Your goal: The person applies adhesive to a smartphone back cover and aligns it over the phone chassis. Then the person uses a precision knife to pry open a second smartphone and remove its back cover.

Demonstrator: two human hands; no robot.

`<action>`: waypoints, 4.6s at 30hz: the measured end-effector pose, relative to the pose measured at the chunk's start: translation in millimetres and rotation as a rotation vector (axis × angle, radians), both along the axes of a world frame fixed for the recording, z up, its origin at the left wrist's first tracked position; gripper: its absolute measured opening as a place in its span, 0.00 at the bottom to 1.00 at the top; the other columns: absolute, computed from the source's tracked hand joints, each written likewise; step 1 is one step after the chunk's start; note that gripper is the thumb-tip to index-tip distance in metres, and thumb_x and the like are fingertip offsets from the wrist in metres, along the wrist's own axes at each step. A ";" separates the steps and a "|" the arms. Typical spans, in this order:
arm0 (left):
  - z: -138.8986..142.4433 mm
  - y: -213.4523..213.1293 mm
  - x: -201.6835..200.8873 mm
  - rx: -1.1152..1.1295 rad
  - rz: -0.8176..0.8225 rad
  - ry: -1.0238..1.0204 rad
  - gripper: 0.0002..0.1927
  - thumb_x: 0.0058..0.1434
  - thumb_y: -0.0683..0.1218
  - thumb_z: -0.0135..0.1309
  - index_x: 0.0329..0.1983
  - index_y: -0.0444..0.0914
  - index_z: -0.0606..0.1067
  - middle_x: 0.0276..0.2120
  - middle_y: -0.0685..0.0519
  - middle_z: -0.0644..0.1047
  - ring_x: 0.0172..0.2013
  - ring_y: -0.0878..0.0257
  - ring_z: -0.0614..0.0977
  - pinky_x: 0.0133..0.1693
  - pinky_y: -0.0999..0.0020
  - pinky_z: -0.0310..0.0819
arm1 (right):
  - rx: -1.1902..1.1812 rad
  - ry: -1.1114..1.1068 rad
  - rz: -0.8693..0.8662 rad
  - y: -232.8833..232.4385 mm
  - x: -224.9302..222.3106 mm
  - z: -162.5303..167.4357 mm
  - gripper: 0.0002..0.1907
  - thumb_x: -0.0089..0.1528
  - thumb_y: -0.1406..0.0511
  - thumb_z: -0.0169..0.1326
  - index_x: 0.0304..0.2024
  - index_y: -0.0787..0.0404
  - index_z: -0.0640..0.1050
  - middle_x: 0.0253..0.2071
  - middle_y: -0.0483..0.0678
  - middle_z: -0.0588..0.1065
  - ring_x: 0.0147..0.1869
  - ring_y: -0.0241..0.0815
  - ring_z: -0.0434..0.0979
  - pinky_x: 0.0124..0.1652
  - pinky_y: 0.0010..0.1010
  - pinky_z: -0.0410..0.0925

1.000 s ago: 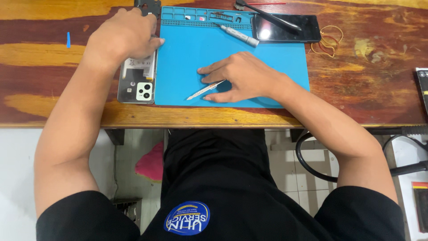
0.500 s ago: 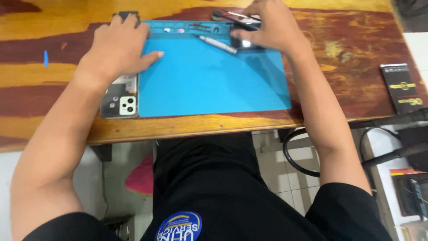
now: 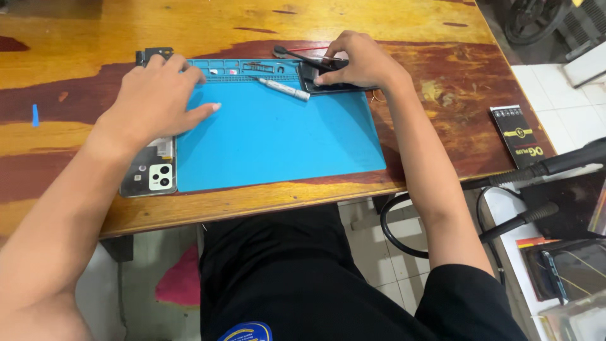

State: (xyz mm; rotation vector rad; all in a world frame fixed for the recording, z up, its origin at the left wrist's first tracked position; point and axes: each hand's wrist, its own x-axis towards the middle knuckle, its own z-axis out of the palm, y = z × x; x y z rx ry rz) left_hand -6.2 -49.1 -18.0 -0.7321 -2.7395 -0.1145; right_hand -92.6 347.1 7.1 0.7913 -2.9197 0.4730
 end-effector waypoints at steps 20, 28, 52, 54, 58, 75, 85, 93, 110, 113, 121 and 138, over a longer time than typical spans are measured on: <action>9.0 4.6 7.8 0.074 -0.123 0.108 0.24 0.62 0.61 0.63 0.51 0.39 0.80 0.47 0.47 0.78 0.50 0.48 0.78 0.46 0.52 0.75 | -0.069 0.163 -0.081 -2.9 -3.2 -10.3 0.13 0.59 0.70 0.61 0.45 0.69 0.83 0.40 0.63 0.80 0.45 0.59 0.82 0.46 0.43 0.72; 31.0 18.2 19.8 0.295 -0.399 0.186 0.32 0.61 0.56 0.66 0.62 0.35 0.74 0.57 0.45 0.74 0.54 0.46 0.75 0.53 0.52 0.73 | -0.195 -0.199 0.296 -36.5 34.5 14.4 0.13 0.57 0.65 0.65 0.43 0.63 0.84 0.38 0.51 0.80 0.39 0.44 0.78 0.40 0.34 0.71; 10.9 35.4 21.8 0.255 -0.546 0.046 0.24 0.60 0.54 0.64 0.55 0.38 0.76 0.48 0.49 0.76 0.48 0.49 0.75 0.49 0.56 0.71 | -0.153 0.129 0.351 -41.3 21.0 -8.5 0.12 0.64 0.60 0.65 0.46 0.60 0.85 0.45 0.51 0.80 0.52 0.49 0.79 0.53 0.42 0.70; 7.7 40.6 22.9 0.276 -0.585 0.068 0.25 0.61 0.54 0.63 0.57 0.36 0.75 0.50 0.47 0.76 0.50 0.48 0.74 0.50 0.56 0.71 | -0.010 0.278 0.278 -18.4 10.6 -7.0 0.18 0.62 0.59 0.68 0.52 0.59 0.84 0.53 0.54 0.79 0.60 0.54 0.76 0.58 0.45 0.68; 1.2 51.3 21.3 0.249 -0.596 -0.004 0.19 0.63 0.50 0.61 0.54 0.38 0.78 0.48 0.49 0.76 0.48 0.50 0.73 0.48 0.56 0.71 | 0.027 -0.099 0.035 23.3 1.4 -0.4 0.44 0.44 0.51 0.76 0.60 0.58 0.78 0.56 0.57 0.71 0.61 0.58 0.69 0.54 0.47 0.64; 10.7 44.5 24.1 0.237 -0.560 -0.117 0.08 0.61 0.48 0.62 0.42 0.42 0.82 0.38 0.54 0.78 0.42 0.53 0.75 0.46 0.57 0.71 | -0.066 -0.151 -0.040 39.3 -2.4 8.2 0.44 0.40 0.59 0.77 0.57 0.66 0.78 0.52 0.60 0.78 0.55 0.58 0.80 0.51 0.44 0.75; 13.4 45.6 27.2 0.252 -0.542 -0.145 0.08 0.61 0.49 0.62 0.41 0.42 0.82 0.36 0.55 0.77 0.42 0.53 0.74 0.45 0.57 0.72 | -0.399 -0.093 0.104 54.7 -5.5 8.6 0.21 0.59 0.64 0.70 0.51 0.68 0.81 0.49 0.54 0.81 0.52 0.44 0.82 0.50 0.34 0.78; 17.8 50.1 32.7 0.527 -0.512 -0.068 0.19 0.61 0.55 0.64 0.47 0.38 0.80 0.46 0.50 0.78 0.49 0.49 0.74 0.55 0.54 0.69 | -1.016 -0.096 0.080 5.5 4.9 -18.4 0.34 0.57 0.68 0.79 0.59 0.67 0.71 0.54 0.53 0.78 0.57 0.43 0.80 0.59 0.40 0.77; -15.0 27.4 -20.7 1.919 -0.170 -0.510 0.14 0.76 0.48 0.53 0.59 0.37 0.72 0.50 0.52 0.81 0.49 0.64 0.84 0.50 0.64 0.84 | -0.198 0.329 0.341 -75.8 55.5 -3.7 0.20 0.66 0.63 0.66 0.57 0.61 0.76 0.57 0.54 0.75 0.63 0.55 0.72 0.63 0.44 0.66; -10.0 11.0 -24.9 2.006 -0.127 -0.571 0.12 0.75 0.48 0.54 0.56 0.40 0.71 0.46 0.54 0.79 0.44 0.66 0.83 0.44 0.63 0.84 | -0.132 0.282 0.334 -66.0 42.5 -12.0 0.17 0.60 0.58 0.69 0.45 0.61 0.81 0.45 0.55 0.75 0.52 0.54 0.73 0.51 0.44 0.68; 0.8 0.6 -24.7 1.989 -0.312 -0.640 0.17 0.73 0.40 0.52 0.61 0.40 0.63 0.51 0.46 0.79 0.52 0.52 0.86 0.51 0.53 0.85 | -0.238 0.144 0.318 -81.2 44.1 -34.8 0.11 0.71 0.65 0.56 0.47 0.69 0.72 0.42 0.58 0.76 0.49 0.61 0.75 0.47 0.48 0.67; -9.7 0.5 -26.0 1.941 -0.111 -0.803 0.21 0.65 0.60 0.58 0.43 0.38 0.74 0.37 0.51 0.77 0.41 0.58 0.82 0.47 0.56 0.83 | 0.242 0.133 0.223 -75.3 64.0 -2.3 0.13 0.48 0.56 0.69 0.29 0.56 0.84 0.26 0.55 0.78 0.32 0.57 0.79 0.33 0.47 0.70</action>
